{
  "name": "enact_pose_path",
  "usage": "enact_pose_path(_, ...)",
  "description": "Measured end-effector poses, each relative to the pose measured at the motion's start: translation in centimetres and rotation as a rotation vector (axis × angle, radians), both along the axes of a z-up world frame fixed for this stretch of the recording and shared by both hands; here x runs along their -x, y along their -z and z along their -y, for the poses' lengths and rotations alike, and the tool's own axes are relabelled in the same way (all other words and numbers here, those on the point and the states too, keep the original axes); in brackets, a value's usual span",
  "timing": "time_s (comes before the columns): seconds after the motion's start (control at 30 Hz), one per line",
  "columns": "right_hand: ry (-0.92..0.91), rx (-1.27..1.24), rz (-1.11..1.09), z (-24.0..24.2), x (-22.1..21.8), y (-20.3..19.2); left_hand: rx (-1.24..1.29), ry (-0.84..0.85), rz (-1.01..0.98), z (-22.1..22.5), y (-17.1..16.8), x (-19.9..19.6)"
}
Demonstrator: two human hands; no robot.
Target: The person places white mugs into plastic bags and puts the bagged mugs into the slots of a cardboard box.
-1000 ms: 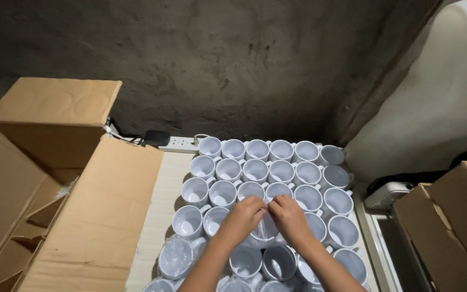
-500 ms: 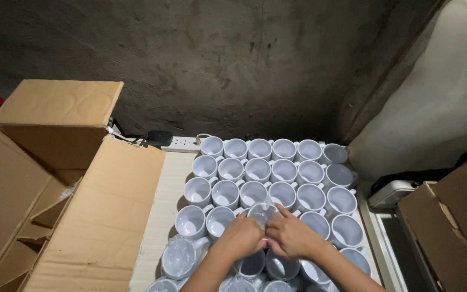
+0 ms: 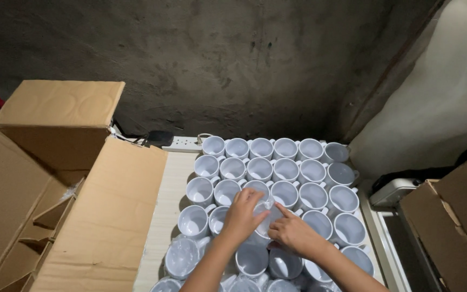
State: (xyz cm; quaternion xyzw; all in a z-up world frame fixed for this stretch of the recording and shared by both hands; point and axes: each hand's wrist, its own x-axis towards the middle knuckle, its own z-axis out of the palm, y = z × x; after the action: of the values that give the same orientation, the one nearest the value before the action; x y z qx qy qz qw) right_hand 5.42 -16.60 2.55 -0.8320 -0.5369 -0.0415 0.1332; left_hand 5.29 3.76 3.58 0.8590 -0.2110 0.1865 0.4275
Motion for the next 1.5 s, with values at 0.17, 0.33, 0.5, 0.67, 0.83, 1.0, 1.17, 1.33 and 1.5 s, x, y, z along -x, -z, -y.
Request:
enact_pose_path(0.17, 0.025, 0.027, -0.019, 0.3, 0.3, 0.2, -0.067, -0.037, -0.018, 2.6, 3.6, -1.3)
enact_pose_path(0.33, 0.027, -0.044, -0.073, 1.0, 0.2, 0.0, -0.02, -0.135, -0.007, 3.4, 4.6, -1.6)
enact_pose_path(0.5, 0.519, -0.547, -0.275, 1.1, -0.5, -0.1, 0.046, -0.176, 0.065, 3.3, 4.1, -0.8)
enact_pose_path(0.67, 0.75, -0.541, -0.312, 0.2, -2.7, 3.3, 0.092, -0.188, 0.002, 3.4, 5.5, -1.2)
enact_pose_path(0.83, 0.895, -0.551, -0.608, -0.1, -4.2, 6.2, 0.162, -0.176, -0.058, 3.4, 5.9, -1.5)
enact_pose_path(1.0, 1.0, -0.857, -0.768, 0.6, -5.7, 8.9, 0.083, -0.129, -0.119, 3.2, 3.0, -0.5)
enact_pose_path(1.17, 1.018, -1.084, -0.813, 2.6, -7.5, 11.6, -0.18, -0.076, -0.003, 3.0, 3.0, -0.6)
enact_pose_path(1.33, 0.989, -1.183, -0.941, 2.3, -7.7, 11.2, -0.35, 0.007, 0.048, 3.3, 2.4, -1.5)
enact_pose_path(1.5, 0.926, -1.053, -0.865, 2.2, -7.5, 11.0, -0.487, 0.075, 0.07, 3.8, 3.6, -2.9)
